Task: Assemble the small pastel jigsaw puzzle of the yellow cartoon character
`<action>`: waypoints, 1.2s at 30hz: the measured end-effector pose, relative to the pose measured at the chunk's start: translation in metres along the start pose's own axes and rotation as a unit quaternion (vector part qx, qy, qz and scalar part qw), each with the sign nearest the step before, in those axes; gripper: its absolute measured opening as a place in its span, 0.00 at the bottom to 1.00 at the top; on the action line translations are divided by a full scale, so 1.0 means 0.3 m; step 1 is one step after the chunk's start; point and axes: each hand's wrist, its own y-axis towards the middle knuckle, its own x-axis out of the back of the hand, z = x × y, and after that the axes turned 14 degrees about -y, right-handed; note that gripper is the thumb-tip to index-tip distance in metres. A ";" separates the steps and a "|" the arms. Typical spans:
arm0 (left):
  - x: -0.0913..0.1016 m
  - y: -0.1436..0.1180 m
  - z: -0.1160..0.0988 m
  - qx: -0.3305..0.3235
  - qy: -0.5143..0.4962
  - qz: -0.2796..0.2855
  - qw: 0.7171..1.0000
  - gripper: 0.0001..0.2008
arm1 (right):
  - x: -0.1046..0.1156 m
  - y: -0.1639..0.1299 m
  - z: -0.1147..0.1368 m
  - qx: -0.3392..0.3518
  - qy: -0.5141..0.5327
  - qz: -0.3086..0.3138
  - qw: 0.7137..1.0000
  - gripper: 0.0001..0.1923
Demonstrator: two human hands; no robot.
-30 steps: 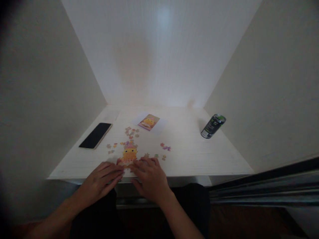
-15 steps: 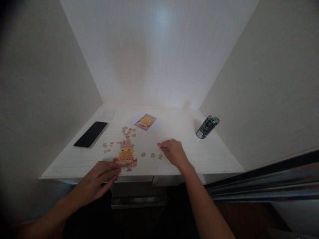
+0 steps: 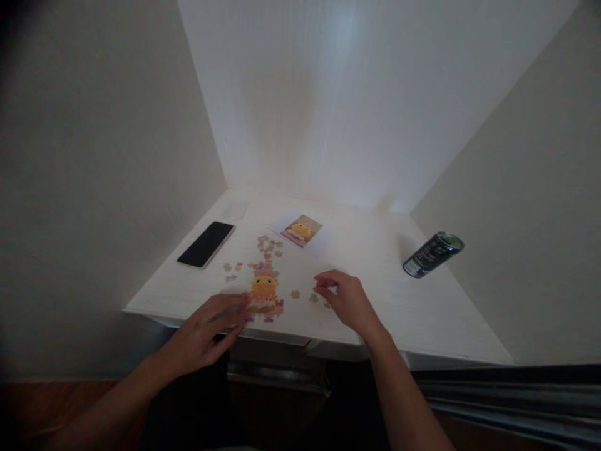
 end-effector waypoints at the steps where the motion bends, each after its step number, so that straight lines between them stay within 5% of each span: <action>1: -0.002 0.001 0.006 -0.003 -0.001 0.009 1.000 0.14 | -0.021 -0.008 0.051 0.009 0.022 0.003 1.000 0.09; 5: -0.010 -0.002 0.028 -0.003 -0.009 0.041 0.999 0.15 | -0.137 -0.039 0.241 0.090 0.038 0.052 0.994 0.06; 9: -0.013 -0.011 0.043 -0.002 -0.012 0.049 0.999 0.16 | -0.227 -0.059 0.303 0.082 0.014 0.050 0.995 0.07; 17: -0.020 -0.023 0.056 -0.002 -0.017 0.041 0.999 0.18 | -0.252 -0.075 0.287 0.130 -0.036 0.030 0.990 0.06; 27: -0.026 -0.019 0.057 0.011 -0.038 0.044 0.998 0.15 | -0.268 -0.144 0.259 0.224 -0.177 -0.035 0.958 0.16; 32: -0.027 -0.014 0.055 0.022 -0.034 0.055 0.998 0.16 | -0.269 -0.185 0.269 0.216 -0.215 -0.033 0.952 0.23; 36: -0.023 0.003 0.056 0.014 -0.023 0.058 0.998 0.14 | -0.179 -0.167 0.162 0.125 -0.191 -0.110 0.967 0.17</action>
